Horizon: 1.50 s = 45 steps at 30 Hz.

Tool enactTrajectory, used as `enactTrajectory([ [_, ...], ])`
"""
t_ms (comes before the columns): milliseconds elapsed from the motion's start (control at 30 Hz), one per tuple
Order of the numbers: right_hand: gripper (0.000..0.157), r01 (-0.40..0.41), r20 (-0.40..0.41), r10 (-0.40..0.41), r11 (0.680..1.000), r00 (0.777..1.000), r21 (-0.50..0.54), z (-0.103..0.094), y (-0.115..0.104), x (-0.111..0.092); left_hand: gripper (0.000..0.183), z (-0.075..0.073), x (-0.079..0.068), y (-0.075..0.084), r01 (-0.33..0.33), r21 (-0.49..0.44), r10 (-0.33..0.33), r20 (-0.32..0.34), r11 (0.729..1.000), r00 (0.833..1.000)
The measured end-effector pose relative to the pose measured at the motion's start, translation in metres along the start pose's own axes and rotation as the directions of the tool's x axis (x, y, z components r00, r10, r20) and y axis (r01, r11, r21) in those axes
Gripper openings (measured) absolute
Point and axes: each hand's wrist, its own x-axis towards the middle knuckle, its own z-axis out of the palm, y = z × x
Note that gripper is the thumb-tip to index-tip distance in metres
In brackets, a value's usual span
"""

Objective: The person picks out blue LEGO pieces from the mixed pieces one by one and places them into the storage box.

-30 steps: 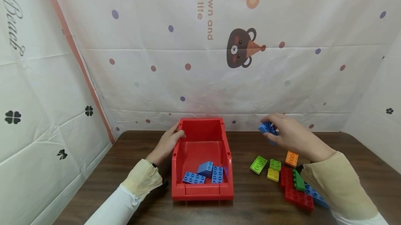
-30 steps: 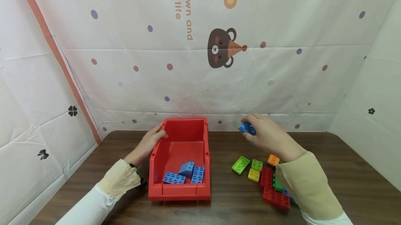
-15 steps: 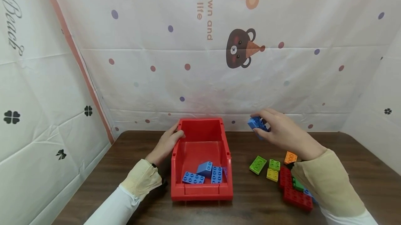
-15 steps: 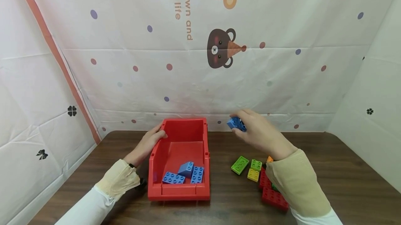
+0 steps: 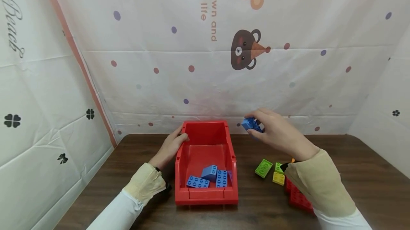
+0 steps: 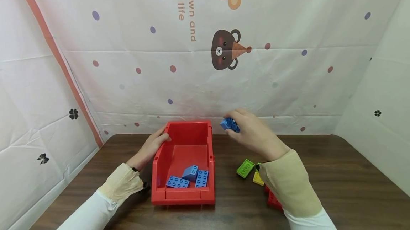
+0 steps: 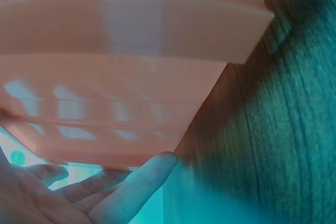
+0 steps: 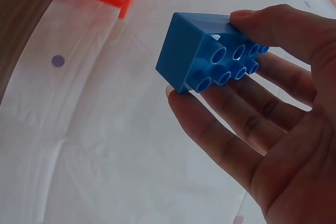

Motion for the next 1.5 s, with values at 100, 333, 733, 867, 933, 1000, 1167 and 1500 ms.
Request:
enactTrajectory([
  [100, 0.046, 0.011, -0.004, -0.011, 1.0, 1.0, 0.018, 0.002, -0.004, 0.003, 0.067, 0.0, 0.0, 0.0, 0.003, 0.004, -0.003, -0.006, 1.0, 1.0],
  [333, 0.048, 0.014, -0.006, -0.014, 0.999, 1.0, 0.041, 0.006, -0.011, 0.01, 0.068, 0.0, 0.001, 0.0, -0.002, 0.015, 0.002, -0.005, 1.0, 1.0],
  [733, 0.047, 0.027, -0.004, -0.026, 0.997, 1.0, 0.067, 0.01, -0.02, 0.02, 0.068, 0.0, 0.001, 0.0, -0.002, 0.032, 0.002, -0.006, 0.999, 1.0],
  [867, 0.047, 0.045, -0.011, -0.044, 0.996, 0.999, 0.075, 0.013, -0.022, 0.023, 0.068, 0.0, 0.001, 0.001, -0.002, 0.039, 0.002, -0.011, 0.999, 1.0],
  [933, 0.047, 0.052, -0.014, -0.051, 0.995, 0.999, 0.081, 0.014, -0.022, 0.024, 0.069, 0.0, 0.001, 0.001, -0.003, 0.038, 0.004, -0.009, 0.999, 1.0],
  [1000, 0.047, 0.056, -0.014, -0.055, 0.994, 0.998, 0.091, 0.016, -0.024, 0.026, 0.069, 0.0, 0.001, 0.002, 0.0, 0.035, 0.0, -0.008, 0.999, 1.0],
  [1167, 0.048, 0.054, 0.0, -0.055, 0.99, 0.998, 0.131, 0.021, -0.032, 0.032, 0.068, 0.0, 0.002, 0.001, -0.002, 0.035, 0.002, -0.008, 0.999, 1.0],
  [1500, 0.047, 0.054, 0.008, -0.056, 0.986, 0.998, 0.157, 0.028, -0.048, 0.043, 0.068, 0.0, 0.001, 0.0, 0.002, 0.031, -0.002, -0.005, 1.0, 1.0],
])
